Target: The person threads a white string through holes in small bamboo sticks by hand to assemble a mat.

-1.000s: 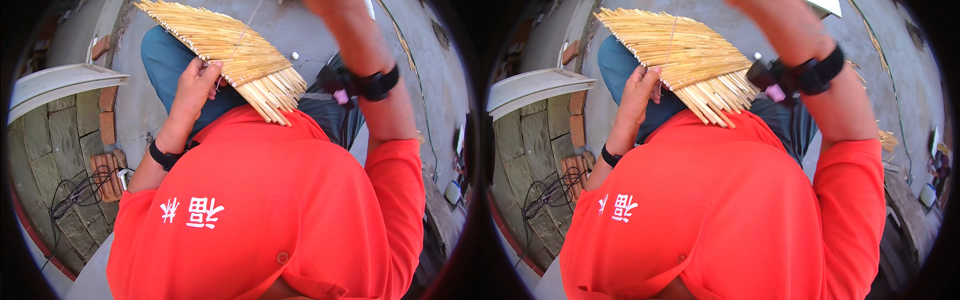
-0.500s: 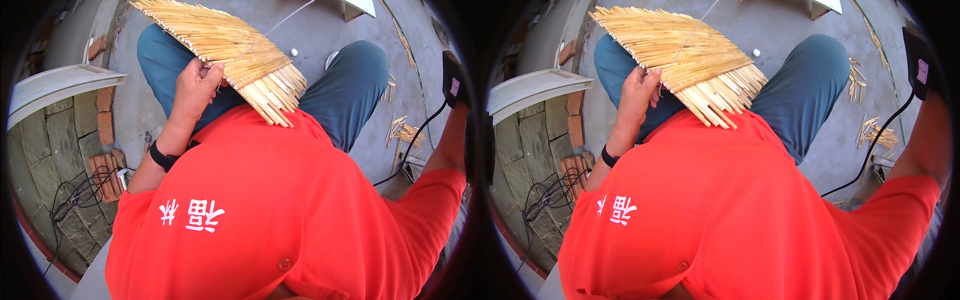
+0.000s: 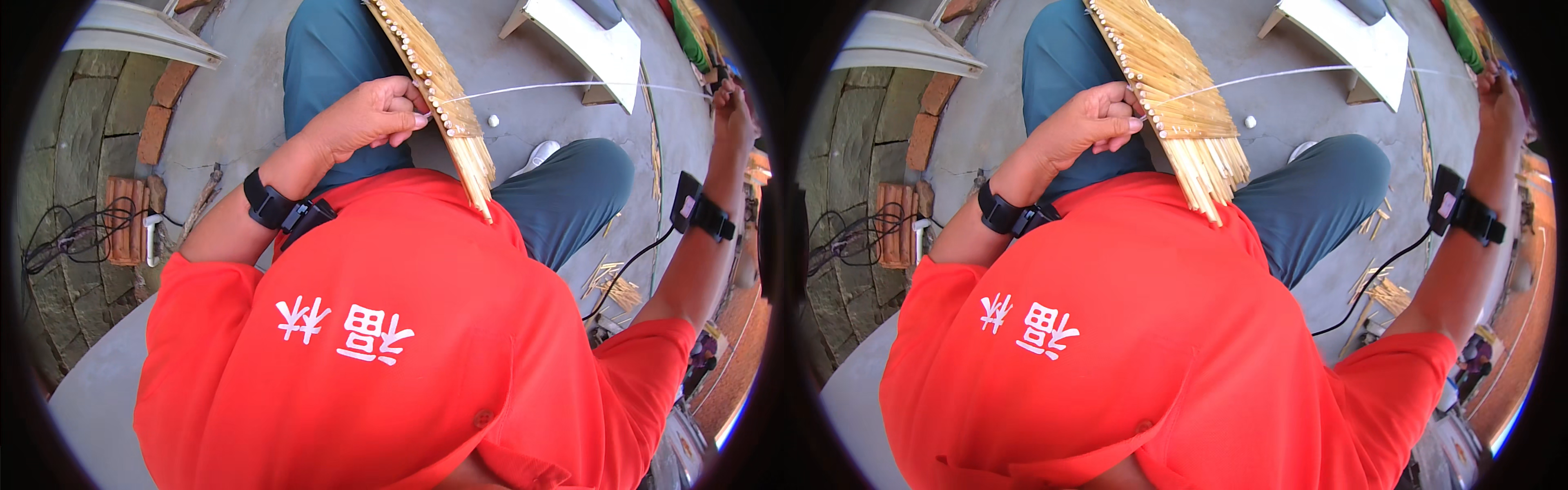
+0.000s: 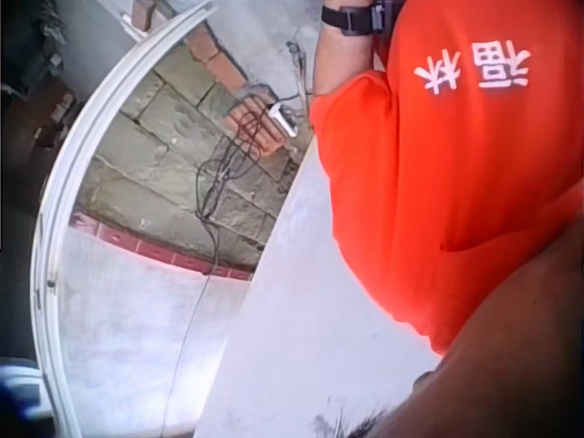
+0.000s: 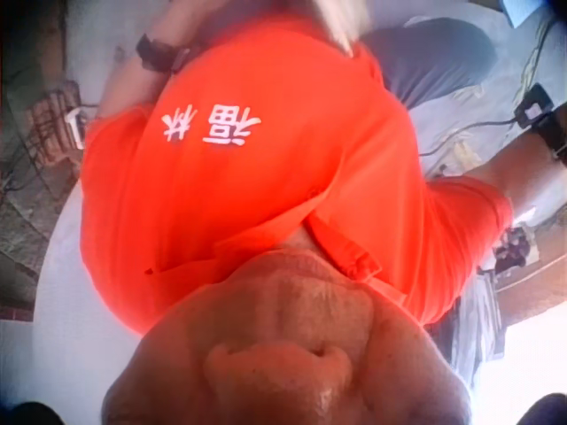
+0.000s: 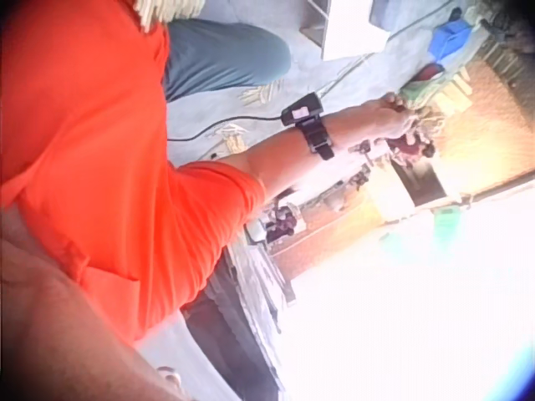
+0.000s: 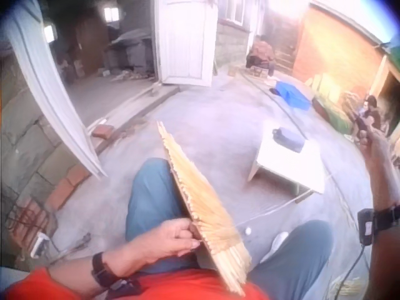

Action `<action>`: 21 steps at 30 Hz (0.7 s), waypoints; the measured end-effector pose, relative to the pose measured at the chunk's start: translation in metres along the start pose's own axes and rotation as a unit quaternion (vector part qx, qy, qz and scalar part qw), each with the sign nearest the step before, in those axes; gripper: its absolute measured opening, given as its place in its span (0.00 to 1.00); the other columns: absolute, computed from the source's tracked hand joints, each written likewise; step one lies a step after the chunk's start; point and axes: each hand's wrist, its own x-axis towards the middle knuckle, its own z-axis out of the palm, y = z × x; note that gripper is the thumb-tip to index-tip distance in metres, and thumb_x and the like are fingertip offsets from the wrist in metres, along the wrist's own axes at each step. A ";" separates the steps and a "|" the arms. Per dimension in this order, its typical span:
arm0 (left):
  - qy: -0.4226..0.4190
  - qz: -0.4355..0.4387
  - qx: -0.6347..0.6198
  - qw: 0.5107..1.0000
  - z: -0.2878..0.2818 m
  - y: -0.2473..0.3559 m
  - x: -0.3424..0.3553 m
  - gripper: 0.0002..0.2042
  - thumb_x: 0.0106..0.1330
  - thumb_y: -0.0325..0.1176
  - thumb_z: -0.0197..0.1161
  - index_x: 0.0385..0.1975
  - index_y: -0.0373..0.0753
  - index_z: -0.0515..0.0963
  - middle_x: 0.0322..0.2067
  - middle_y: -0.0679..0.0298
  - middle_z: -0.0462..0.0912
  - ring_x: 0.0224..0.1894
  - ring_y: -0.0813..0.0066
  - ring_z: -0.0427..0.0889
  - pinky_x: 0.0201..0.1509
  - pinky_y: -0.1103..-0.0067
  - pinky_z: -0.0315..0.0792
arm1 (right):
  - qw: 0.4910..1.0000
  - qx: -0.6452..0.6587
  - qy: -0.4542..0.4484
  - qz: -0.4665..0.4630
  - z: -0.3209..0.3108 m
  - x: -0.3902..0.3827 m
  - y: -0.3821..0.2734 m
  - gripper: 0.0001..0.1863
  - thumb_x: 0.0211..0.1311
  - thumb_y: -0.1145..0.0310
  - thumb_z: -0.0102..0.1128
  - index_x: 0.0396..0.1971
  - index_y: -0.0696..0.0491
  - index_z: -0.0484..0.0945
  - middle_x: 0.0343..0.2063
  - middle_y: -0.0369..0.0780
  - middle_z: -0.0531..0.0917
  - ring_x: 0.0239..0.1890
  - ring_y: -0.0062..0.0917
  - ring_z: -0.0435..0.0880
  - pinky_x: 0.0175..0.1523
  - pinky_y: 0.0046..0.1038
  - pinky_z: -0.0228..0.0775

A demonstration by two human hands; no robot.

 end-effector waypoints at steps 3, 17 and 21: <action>0.002 0.013 -0.013 1.000 -0.002 -0.006 -0.002 0.08 0.62 0.29 0.57 0.36 0.33 0.71 0.15 0.74 0.66 0.16 0.91 0.62 0.19 0.89 0.55 | 0.999 -0.017 0.012 0.035 0.022 -0.018 0.021 0.09 0.67 0.73 0.45 0.40 0.63 0.64 0.32 0.48 0.74 0.27 0.24 0.69 0.31 0.21 0.66; 0.000 -0.050 0.118 0.992 -0.040 -0.012 -0.057 0.06 0.60 0.32 0.60 0.26 0.37 0.74 0.18 0.72 0.74 0.16 0.91 0.66 0.18 0.90 0.55 | 0.994 -0.045 0.041 0.092 0.101 -0.081 0.058 0.06 0.65 0.71 0.49 0.34 0.59 0.68 0.30 0.46 0.78 0.26 0.23 0.74 0.29 0.22 0.69; 0.034 -0.039 0.101 0.994 -0.049 -0.016 -0.078 0.04 0.58 0.31 0.60 0.24 0.40 0.75 0.14 0.73 0.72 0.16 0.91 0.64 0.19 0.90 0.55 | 0.991 -0.042 0.010 0.123 0.130 -0.102 0.064 0.06 0.65 0.71 0.51 0.34 0.58 0.68 0.29 0.45 0.78 0.25 0.22 0.74 0.29 0.22 0.69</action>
